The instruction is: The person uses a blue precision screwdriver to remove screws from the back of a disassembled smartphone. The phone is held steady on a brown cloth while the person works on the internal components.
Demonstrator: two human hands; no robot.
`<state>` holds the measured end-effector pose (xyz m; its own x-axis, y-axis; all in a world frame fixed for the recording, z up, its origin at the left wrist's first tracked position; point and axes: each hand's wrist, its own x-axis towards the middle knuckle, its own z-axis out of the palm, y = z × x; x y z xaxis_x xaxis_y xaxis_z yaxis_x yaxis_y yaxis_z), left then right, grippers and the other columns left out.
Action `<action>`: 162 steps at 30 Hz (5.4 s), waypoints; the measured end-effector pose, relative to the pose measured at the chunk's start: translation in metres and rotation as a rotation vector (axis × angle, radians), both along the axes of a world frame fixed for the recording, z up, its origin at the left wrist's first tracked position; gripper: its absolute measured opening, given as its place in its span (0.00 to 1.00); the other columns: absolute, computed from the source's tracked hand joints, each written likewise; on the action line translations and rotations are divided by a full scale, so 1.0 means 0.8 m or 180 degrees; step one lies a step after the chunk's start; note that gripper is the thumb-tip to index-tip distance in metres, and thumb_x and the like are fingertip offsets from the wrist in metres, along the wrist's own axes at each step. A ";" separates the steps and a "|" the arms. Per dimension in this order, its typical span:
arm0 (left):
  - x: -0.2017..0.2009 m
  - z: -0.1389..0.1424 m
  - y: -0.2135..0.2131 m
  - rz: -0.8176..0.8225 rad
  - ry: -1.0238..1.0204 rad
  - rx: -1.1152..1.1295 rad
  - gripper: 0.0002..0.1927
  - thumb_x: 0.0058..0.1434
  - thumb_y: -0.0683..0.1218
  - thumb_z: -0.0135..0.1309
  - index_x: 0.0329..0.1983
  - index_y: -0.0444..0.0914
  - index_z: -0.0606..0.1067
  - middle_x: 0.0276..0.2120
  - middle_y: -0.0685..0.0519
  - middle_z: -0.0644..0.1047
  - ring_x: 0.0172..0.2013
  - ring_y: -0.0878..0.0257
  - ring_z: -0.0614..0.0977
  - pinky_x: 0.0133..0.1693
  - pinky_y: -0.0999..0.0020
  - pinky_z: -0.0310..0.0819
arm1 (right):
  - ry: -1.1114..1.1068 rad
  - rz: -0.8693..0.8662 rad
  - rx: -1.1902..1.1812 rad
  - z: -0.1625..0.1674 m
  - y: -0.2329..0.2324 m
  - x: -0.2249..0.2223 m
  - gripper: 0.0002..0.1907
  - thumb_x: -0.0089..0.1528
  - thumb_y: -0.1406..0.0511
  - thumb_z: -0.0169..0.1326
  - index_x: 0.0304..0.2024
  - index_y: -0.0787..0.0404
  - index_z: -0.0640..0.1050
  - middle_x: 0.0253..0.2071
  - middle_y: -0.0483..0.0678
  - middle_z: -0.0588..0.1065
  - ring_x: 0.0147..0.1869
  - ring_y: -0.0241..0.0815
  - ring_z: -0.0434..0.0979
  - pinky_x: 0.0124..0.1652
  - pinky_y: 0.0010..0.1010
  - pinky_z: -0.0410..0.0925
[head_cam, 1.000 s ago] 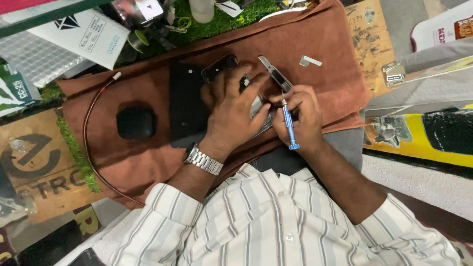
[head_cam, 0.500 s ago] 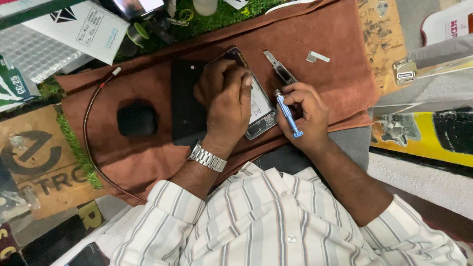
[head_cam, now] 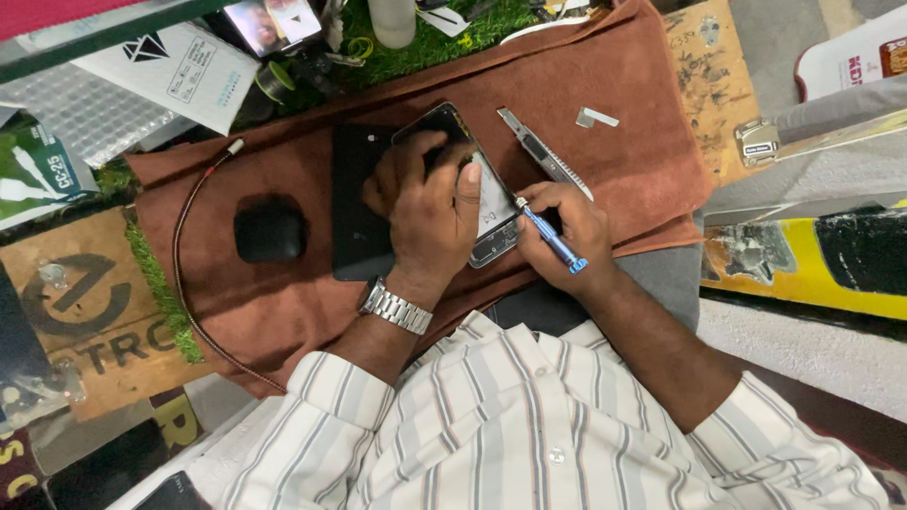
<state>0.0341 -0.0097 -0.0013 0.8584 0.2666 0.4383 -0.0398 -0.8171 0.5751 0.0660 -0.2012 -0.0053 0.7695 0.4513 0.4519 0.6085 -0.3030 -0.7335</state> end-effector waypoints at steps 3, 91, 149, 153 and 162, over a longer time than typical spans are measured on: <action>0.001 0.001 -0.003 0.0109 0.0120 0.0590 0.21 0.55 0.58 0.62 0.50 0.48 0.82 0.59 0.49 0.69 0.61 0.43 0.64 0.55 0.38 0.50 | 0.0126 -0.0023 0.0013 0.005 0.002 0.001 0.11 0.62 0.72 0.60 0.43 0.65 0.71 0.46 0.58 0.79 0.44 0.48 0.83 0.43 0.34 0.75; 0.040 -0.010 0.029 -0.0828 -0.0082 0.0298 0.09 0.57 0.49 0.66 0.40 0.52 0.80 0.62 0.57 0.69 0.67 0.51 0.61 0.62 0.36 0.45 | 0.0171 0.0213 -0.0436 0.014 0.004 0.030 0.11 0.61 0.70 0.64 0.37 0.65 0.73 0.38 0.57 0.79 0.40 0.50 0.83 0.39 0.36 0.74; 0.036 -0.004 0.030 -0.0878 -0.0140 0.0242 0.12 0.55 0.46 0.62 0.44 0.50 0.79 0.61 0.55 0.69 0.65 0.53 0.65 0.62 0.40 0.48 | -0.0086 0.0160 -0.0592 0.005 0.007 0.029 0.13 0.61 0.69 0.64 0.40 0.66 0.72 0.39 0.59 0.78 0.41 0.55 0.82 0.40 0.41 0.74; 0.035 -0.005 0.030 -0.0904 -0.0110 0.0229 0.12 0.56 0.46 0.62 0.44 0.49 0.79 0.61 0.54 0.69 0.65 0.53 0.65 0.61 0.41 0.48 | -0.0328 0.0018 -0.0498 0.001 0.007 0.024 0.12 0.61 0.69 0.64 0.40 0.66 0.73 0.42 0.59 0.78 0.43 0.56 0.82 0.41 0.40 0.74; 0.036 -0.007 0.029 -0.0855 -0.0024 0.0267 0.13 0.54 0.46 0.62 0.43 0.50 0.79 0.60 0.55 0.70 0.65 0.53 0.64 0.61 0.39 0.47 | 0.0134 0.0110 -0.0519 0.010 0.007 0.025 0.11 0.64 0.69 0.64 0.40 0.65 0.73 0.39 0.56 0.79 0.41 0.51 0.83 0.40 0.37 0.74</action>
<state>0.0630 0.0132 -0.0066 0.8900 -0.0076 0.4559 -0.2656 -0.8213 0.5048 0.0856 -0.1955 0.0024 0.7690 0.5424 0.3382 0.5903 -0.3995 -0.7014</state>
